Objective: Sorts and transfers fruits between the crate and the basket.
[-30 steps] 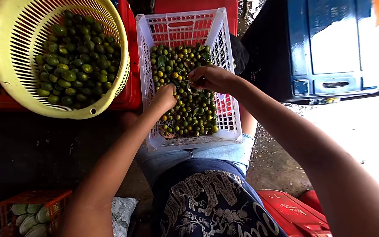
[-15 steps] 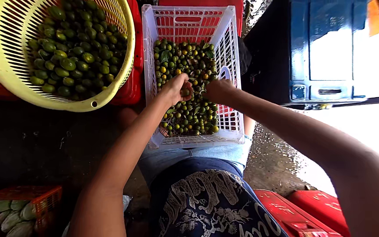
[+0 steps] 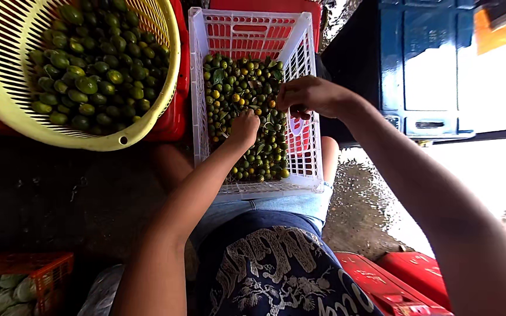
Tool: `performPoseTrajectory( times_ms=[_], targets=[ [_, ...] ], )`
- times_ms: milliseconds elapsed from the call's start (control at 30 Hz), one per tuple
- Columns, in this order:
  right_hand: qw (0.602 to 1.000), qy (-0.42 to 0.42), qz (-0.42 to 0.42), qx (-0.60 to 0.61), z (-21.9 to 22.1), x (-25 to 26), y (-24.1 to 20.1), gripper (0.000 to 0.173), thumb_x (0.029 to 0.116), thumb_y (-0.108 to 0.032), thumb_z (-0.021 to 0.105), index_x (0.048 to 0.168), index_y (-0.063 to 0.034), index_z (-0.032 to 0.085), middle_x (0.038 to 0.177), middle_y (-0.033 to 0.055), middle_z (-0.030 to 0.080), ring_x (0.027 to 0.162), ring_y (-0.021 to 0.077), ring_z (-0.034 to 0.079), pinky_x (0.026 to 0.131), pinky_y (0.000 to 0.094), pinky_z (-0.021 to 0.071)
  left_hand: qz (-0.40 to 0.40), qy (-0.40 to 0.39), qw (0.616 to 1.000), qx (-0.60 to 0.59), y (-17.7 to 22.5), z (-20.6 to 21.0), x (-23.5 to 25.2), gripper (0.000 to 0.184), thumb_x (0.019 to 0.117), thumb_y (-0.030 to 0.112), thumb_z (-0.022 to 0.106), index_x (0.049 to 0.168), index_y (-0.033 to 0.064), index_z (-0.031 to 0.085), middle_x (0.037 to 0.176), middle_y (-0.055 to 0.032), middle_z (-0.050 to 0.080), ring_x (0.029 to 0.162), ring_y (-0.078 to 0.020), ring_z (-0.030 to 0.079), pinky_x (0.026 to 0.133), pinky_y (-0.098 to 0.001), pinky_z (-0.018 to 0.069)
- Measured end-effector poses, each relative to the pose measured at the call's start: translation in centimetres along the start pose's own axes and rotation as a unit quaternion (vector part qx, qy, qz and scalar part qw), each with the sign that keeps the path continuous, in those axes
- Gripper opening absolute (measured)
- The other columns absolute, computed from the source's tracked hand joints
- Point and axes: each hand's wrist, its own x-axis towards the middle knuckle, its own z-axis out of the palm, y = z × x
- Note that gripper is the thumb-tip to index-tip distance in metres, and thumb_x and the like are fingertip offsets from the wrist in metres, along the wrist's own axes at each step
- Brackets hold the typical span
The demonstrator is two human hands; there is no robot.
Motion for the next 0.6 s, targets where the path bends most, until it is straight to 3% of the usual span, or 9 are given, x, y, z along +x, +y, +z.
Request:
performPoseTrajectory(
  times_ms=[67, 133, 233, 300, 400, 467, 533, 567, 600],
  targets=[
    [0.964, -0.007, -0.011, -0.267, 2.0, 1.1, 0.8, 0.020, 0.1008, -0.020, 0.065, 0.104, -0.0032, 0.074, 0.090, 0.0143, 0.071, 0.081, 0.0281, 0.068, 0.073, 0.0506, 0.0558, -0.018, 0.009, 0.995, -0.096, -0.7, -1.3, -0.3, 0.042, 0.0939, 0.014, 0.070, 0.130, -0.0048, 0.058, 0.138, -0.0273, 0.053, 0.127, -0.0444, 0.055, 0.097, -0.0594, 0.0522],
    [0.879, -0.095, 0.079, -0.461, 5.1, 2.0, 1.0, 0.018, 0.0988, -0.011, 0.062, 0.106, 0.0024, 0.070, 0.107, 0.0251, 0.069, 0.105, 0.0452, 0.067, 0.087, 0.0670, 0.0504, -0.034, 0.037, 0.967, -0.249, -1.5, -2.8, -0.8, 0.044, 0.0974, 0.017, 0.067, 0.133, -0.0050, 0.053, 0.128, -0.0271, 0.060, 0.117, -0.0404, 0.062, 0.097, -0.0566, 0.0519],
    [0.785, -0.189, 0.135, -0.573, 8.6, 2.7, 2.0, 0.017, 0.0930, 0.009, 0.060, 0.109, 0.0083, 0.067, 0.113, 0.0280, 0.066, 0.107, 0.0489, 0.065, 0.084, 0.0658, 0.0515, -0.064, 0.078, 0.879, -0.465, -1.8, -4.2, -1.4, 0.039, 0.0988, 0.014, 0.058, 0.136, 0.0049, 0.050, 0.114, -0.0167, 0.066, 0.094, -0.0239, 0.065, 0.080, -0.0406, 0.0532],
    [0.768, -0.206, 0.120, -0.595, 9.3, 3.0, 2.6, 0.017, 0.0937, 0.013, 0.057, 0.108, 0.0106, 0.066, 0.112, 0.0280, 0.066, 0.104, 0.0483, 0.065, 0.082, 0.0633, 0.0529, -0.057, 0.064, 0.848, -0.523, -1.5, -4.5, -1.7, 0.029, 0.1005, 0.017, 0.052, 0.127, 0.0077, 0.058, 0.113, -0.0111, 0.062, 0.095, -0.0206, 0.061, 0.079, -0.0388, 0.0517],
    [0.824, -0.168, 0.106, -0.531, 6.6, 3.1, 1.4, 0.018, 0.0973, 0.004, 0.058, 0.111, 0.0088, 0.068, 0.118, 0.0298, 0.065, 0.112, 0.0509, 0.063, 0.088, 0.0697, 0.0490, -0.057, 0.044, 0.892, -0.446, -1.0, -3.0, -1.3, 0.039, 0.1059, 0.035, 0.051, 0.102, 0.0000, 0.069, 0.092, -0.0115, 0.063, 0.084, -0.0226, 0.060, 0.077, -0.0448, 0.0504],
    [0.900, -0.085, 0.045, -0.425, 2.9, 2.5, 0.6, 0.024, 0.1045, -0.017, 0.056, 0.105, 0.0035, 0.069, 0.104, 0.0239, 0.069, 0.099, 0.0421, 0.068, 0.087, 0.0645, 0.0520, -0.005, 0.014, 0.952, -0.305, -0.6, -1.0, -0.9, 0.045, 0.1083, 0.033, 0.045, 0.096, -0.0028, 0.069, 0.091, -0.0197, 0.067, 0.088, -0.0336, 0.066, 0.080, -0.0572, 0.0516],
    [0.969, 0.013, -0.030, -0.243, -0.4, 0.5, -0.3, 0.029, 0.1069, -0.026, 0.056, 0.110, -0.0026, 0.073, 0.086, 0.0101, 0.074, 0.069, 0.0221, 0.069, 0.068, 0.0442, 0.0585, 0.083, -0.070, 0.980, -0.167, 0.5, 0.6, -0.9, 0.038, 0.1106, 0.029, 0.043, 0.119, 0.0000, 0.065, 0.109, -0.0238, 0.069, 0.107, -0.0412, 0.067, 0.092, -0.0635, 0.0513],
    [0.991, 0.037, -0.052, -0.120, -1.6, -0.4, -0.4, 0.029, 0.1081, -0.025, 0.053, 0.111, -0.0046, 0.073, 0.082, 0.0047, 0.075, 0.058, 0.0125, 0.065, 0.054, 0.0318, 0.0552, 0.113, -0.114, 0.980, -0.116, 1.1, 1.2, -1.0, 0.034, 0.1100, 0.028, 0.045, 0.130, 0.0037, 0.060, 0.115, -0.0232, 0.068, 0.111, -0.0420, 0.067, 0.093, -0.0638, 0.0511],
    [0.998, 0.034, -0.060, 0.014, -2.5, -1.0, -0.2, 0.030, 0.1081, -0.021, 0.046, 0.113, -0.0056, 0.071, 0.086, 0.0038, 0.076, 0.055, 0.0090, 0.065, 0.047, 0.0259, 0.0536, 0.127, -0.145, 0.978, -0.074, 1.6, 1.8, -1.1, 0.036, 0.1091, 0.027, 0.048, 0.137, 0.0063, 0.055, 0.118, -0.0228, 0.068, 0.112, -0.0420, 0.066, 0.095, -0.0628, 0.0509]
  ],
)
